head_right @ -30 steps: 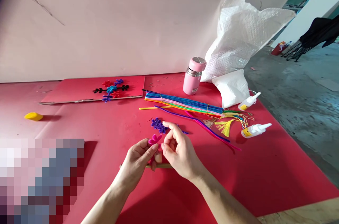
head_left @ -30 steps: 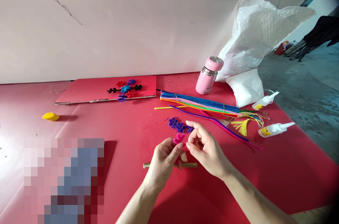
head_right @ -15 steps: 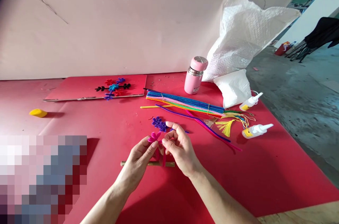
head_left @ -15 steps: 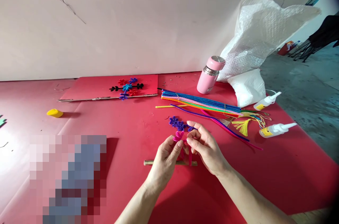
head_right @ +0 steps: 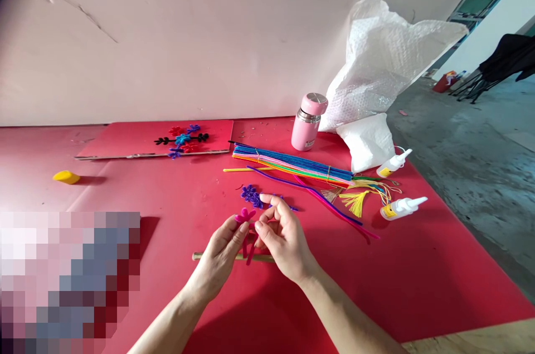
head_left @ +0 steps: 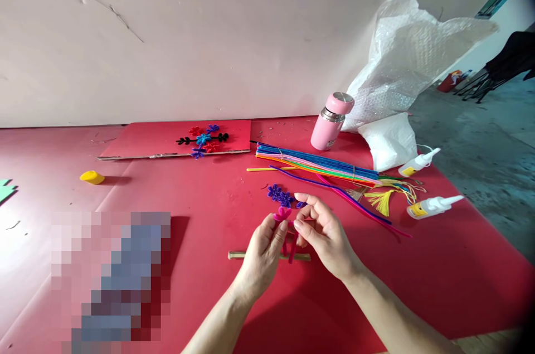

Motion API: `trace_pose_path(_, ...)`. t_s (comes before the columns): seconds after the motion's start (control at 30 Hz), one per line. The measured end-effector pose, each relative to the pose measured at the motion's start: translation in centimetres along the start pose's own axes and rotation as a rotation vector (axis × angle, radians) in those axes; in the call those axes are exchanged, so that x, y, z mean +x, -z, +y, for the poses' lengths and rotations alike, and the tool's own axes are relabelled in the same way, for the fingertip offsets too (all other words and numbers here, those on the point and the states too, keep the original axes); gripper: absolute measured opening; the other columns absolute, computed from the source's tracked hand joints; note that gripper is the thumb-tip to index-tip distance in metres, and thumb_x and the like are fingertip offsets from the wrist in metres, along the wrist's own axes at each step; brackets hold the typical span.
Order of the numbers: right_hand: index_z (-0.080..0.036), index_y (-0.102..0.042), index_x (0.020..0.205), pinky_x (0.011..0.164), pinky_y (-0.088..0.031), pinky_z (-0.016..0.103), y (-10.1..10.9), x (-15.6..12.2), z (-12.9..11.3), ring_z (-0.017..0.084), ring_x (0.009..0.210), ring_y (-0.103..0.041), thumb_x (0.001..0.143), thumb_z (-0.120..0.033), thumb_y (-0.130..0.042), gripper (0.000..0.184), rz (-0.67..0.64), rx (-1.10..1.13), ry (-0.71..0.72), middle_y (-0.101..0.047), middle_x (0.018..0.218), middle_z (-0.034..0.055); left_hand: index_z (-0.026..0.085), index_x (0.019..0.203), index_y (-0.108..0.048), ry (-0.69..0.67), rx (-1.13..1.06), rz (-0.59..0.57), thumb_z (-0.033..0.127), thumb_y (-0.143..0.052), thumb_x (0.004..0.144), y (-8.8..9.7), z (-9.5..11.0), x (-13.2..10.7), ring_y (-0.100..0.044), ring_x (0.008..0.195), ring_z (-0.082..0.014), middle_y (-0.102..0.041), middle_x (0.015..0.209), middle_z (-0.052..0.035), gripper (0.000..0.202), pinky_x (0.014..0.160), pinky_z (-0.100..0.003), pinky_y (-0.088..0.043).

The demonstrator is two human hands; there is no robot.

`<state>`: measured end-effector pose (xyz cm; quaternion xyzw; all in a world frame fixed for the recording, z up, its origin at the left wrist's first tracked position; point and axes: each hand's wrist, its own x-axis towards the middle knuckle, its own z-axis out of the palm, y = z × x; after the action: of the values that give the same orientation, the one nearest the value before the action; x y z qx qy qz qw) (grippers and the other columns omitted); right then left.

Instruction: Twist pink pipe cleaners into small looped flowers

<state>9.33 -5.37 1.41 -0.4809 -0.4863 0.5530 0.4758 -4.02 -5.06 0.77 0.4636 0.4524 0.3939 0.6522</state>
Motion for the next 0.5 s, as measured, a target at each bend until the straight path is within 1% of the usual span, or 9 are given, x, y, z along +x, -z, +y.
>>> trace_pose_path(0.13,-0.024,-0.041,0.114,0.053,-0.049,0.021,-0.18,-0.19,0.17,0.007,0.054,-0.056,0.083,-0.02,-0.048,0.031,0.015,-0.115,0.101,-0.045,0.078,-0.0034,0.018,0.075,-0.045,-0.018,0.063,0.006,0.035,-0.046,0.083,0.15,-0.2,0.08,-0.044,0.061,-0.0098,-0.047,0.064,0.0035,0.018,0.059,-0.021,-0.042)
trace_pose_path(0.27,-0.023,-0.042,0.114,0.051,-0.049,0.022,-0.55,-0.23,0.49,0.009,0.054,-0.054,0.084,-0.019,-0.046,0.03,0.045,-0.228,0.198,-0.045,0.077,-0.0022,0.019,0.075,-0.042,0.0,0.015,-0.033,0.037,-0.045,0.083,0.06,-0.2,0.08,-0.044,0.053,-0.0089,-0.046,0.062,0.004,0.02,0.053,-0.022,-0.042)
trace_pose_path(0.37,-0.024,-0.043,0.112,0.047,-0.05,0.022,-0.76,-0.31,0.48,0.009,0.053,-0.056,0.085,-0.022,-0.045,0.027,0.035,-0.153,0.172,-0.044,0.078,-0.0023,0.02,0.075,-0.041,0.007,-0.026,-0.059,0.038,-0.044,0.084,-0.15,-0.12,0.01,-0.044,0.046,-0.0083,-0.047,0.059,0.005,0.02,0.047,-0.022,-0.04)
trace_pose_path(0.43,-0.025,-0.044,0.109,0.05,-0.053,0.022,-0.79,-0.32,0.43,0.009,0.057,-0.059,0.085,-0.024,-0.047,0.025,0.032,-0.063,0.12,-0.044,0.079,-0.0025,0.019,0.073,-0.041,0.008,-0.03,-0.027,0.039,-0.045,0.083,-0.26,-0.09,-0.03,-0.04,0.044,-0.0075,-0.045,0.055,0.0058,0.022,0.043,-0.02,-0.035)
trace_pose_path(0.5,-0.025,-0.045,0.107,0.056,-0.054,0.025,-0.69,-0.26,0.42,0.01,0.062,-0.061,0.084,-0.025,-0.048,0.023,0.026,0.02,0.061,-0.045,0.081,-0.0025,0.019,0.072,-0.043,0.017,-0.067,0.014,0.04,-0.048,0.081,-0.28,-0.08,-0.03,-0.036,0.044,-0.0067,-0.042,0.052,0.0065,0.023,0.042,-0.018,-0.031)
